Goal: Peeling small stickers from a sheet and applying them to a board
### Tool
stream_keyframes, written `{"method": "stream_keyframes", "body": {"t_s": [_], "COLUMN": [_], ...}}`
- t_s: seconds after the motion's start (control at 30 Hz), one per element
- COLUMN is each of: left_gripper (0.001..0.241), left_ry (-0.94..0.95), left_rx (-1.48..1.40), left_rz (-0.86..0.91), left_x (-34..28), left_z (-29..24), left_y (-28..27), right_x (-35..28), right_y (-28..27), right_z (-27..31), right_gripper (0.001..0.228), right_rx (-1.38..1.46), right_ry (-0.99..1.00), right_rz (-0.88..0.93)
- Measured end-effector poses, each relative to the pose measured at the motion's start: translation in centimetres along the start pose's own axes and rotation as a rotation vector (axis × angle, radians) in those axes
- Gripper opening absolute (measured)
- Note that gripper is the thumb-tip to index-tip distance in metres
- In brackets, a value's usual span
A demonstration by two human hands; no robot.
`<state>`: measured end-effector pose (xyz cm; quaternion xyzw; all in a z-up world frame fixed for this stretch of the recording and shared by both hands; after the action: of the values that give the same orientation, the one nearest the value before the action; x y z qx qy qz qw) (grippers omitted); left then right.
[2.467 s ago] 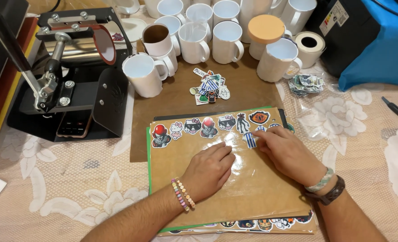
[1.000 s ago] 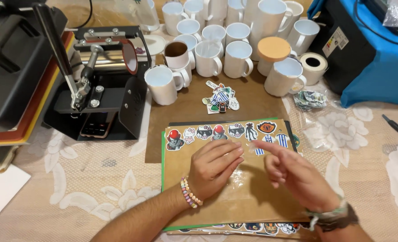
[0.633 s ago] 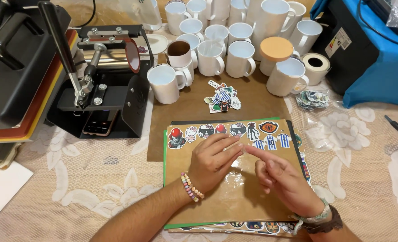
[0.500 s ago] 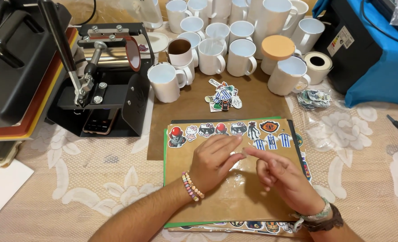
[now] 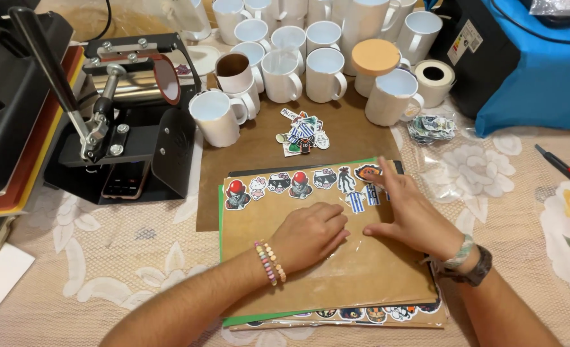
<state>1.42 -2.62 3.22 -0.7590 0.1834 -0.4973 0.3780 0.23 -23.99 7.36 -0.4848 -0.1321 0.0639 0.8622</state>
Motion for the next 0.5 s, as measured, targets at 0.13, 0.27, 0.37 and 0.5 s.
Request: {"method": "stream_keyframes", "body": {"t_s": [0.13, 0.27, 0.37, 0.5], "left_gripper": [0.014, 0.013, 0.015, 0.014], "left_ry": [0.159, 0.178, 0.129, 0.161], "left_rx": [0.333, 0.410, 0.400, 0.482], "left_rz": [-0.021, 0.008, 0.077, 0.172], "left_x": [2.2, 4.0, 4.0, 4.5], "left_z": [0.6, 0.7, 1.2, 0.5], "left_y": [2.9, 3.9, 5.3, 5.6], "right_x": [-0.1, -0.2, -0.6, -0.7], "right_y": [1.9, 1.6, 1.8, 2.2], "right_z": [-2.2, -1.8, -2.1, -2.5], "right_gripper": [0.139, 0.137, 0.133, 0.130], "right_rx": [0.007, -0.020, -0.033, -0.041], "right_ry": [-0.049, -0.068, -0.042, -0.034], "right_rz": [0.009, -0.026, -0.001, 0.019]}}
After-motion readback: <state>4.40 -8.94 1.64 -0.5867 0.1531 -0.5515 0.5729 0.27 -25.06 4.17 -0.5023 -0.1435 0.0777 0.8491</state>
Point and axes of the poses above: each hand's wrist, its own x-axis towards the middle knuckle, its own y-axis out of the palm, z = x × y, the point moved 2 cm from there along x, towards the middle knuckle, and after that the axes turned 6 degrees about -z, right-handed, at the moved point
